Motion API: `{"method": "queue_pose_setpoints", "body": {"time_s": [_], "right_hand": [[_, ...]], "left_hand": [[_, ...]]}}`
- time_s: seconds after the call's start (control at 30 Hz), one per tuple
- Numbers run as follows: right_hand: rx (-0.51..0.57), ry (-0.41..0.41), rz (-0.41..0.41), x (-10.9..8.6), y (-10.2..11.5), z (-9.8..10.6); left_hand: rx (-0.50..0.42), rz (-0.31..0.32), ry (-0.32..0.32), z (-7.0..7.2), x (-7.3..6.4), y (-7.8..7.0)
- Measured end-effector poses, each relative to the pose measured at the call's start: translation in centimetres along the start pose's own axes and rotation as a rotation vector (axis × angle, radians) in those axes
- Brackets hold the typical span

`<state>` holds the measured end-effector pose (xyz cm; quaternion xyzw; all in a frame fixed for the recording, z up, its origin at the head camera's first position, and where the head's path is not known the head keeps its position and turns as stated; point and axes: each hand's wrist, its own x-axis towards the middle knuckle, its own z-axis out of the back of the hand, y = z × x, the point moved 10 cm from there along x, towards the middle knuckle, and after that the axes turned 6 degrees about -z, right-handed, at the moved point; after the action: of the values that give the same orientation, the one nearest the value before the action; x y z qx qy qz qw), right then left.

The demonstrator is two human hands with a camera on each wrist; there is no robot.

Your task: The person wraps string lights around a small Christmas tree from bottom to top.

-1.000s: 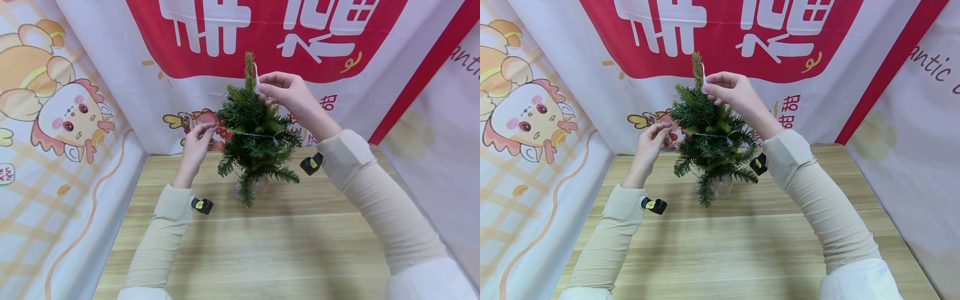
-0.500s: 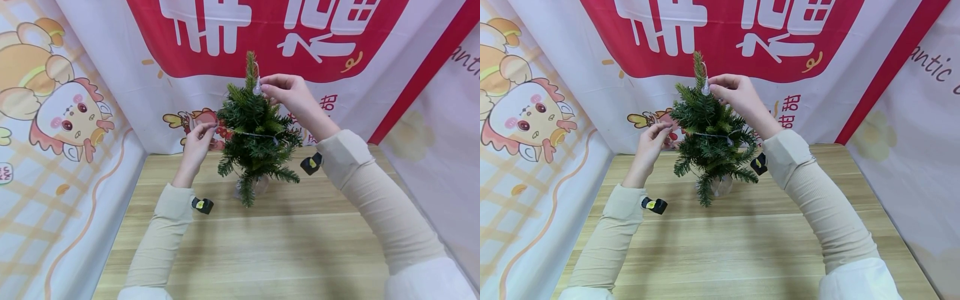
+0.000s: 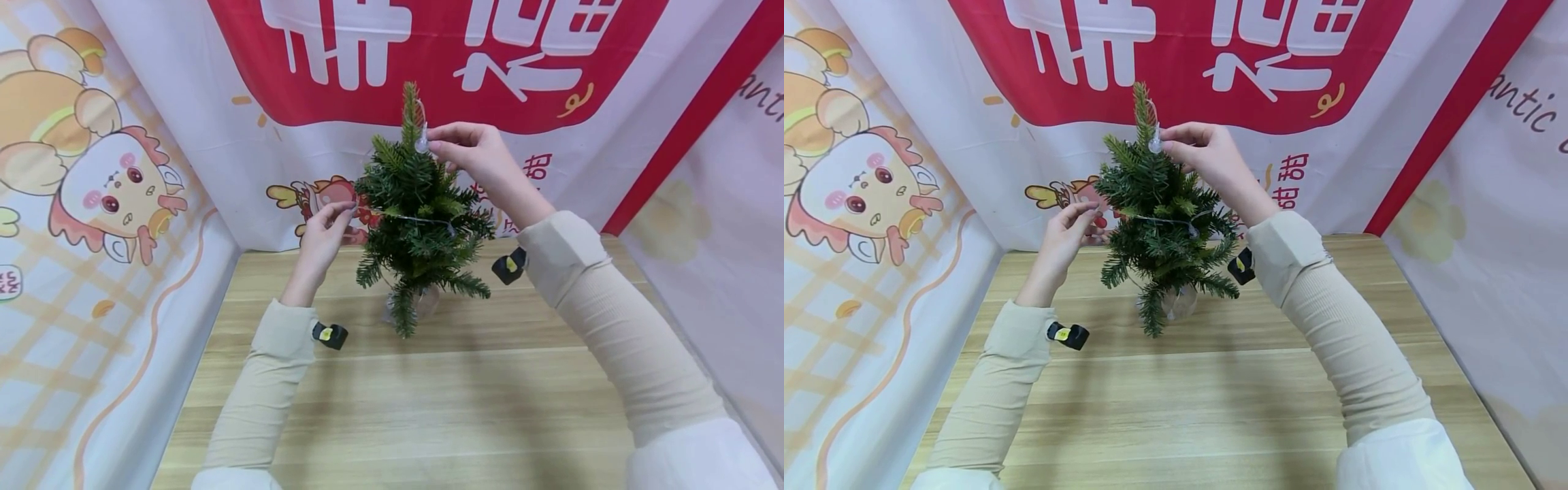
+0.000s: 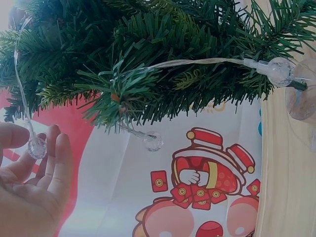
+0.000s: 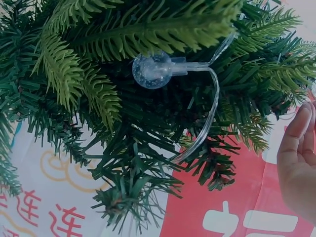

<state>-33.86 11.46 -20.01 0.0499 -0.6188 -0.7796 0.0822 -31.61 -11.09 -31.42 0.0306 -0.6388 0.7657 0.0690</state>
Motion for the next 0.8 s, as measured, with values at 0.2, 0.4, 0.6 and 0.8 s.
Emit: {"method": "queue_pose_setpoints", "body": {"time_s": [0.2, 0.4, 0.6, 0.8], "right_hand": [[0.029, -0.001, -0.004, -0.02, -0.14, 0.26], [0.035, -0.006, 0.008, -0.04, -0.17, 0.53], [0.026, -0.008, -0.002, -0.08, -0.38, 0.77], [0.023, -0.010, -0.025, -0.04, -0.81, 1.00]], "left_hand": [[-0.029, 0.007, 0.008, -0.15, 0.05, 0.12], [-0.046, 0.012, 0.014, -0.12, -0.06, 0.00], [-0.043, 0.027, 0.017, -0.18, -0.19, 0.03], [-0.027, 0.032, 0.029, -0.20, -0.32, 0.03]]}}
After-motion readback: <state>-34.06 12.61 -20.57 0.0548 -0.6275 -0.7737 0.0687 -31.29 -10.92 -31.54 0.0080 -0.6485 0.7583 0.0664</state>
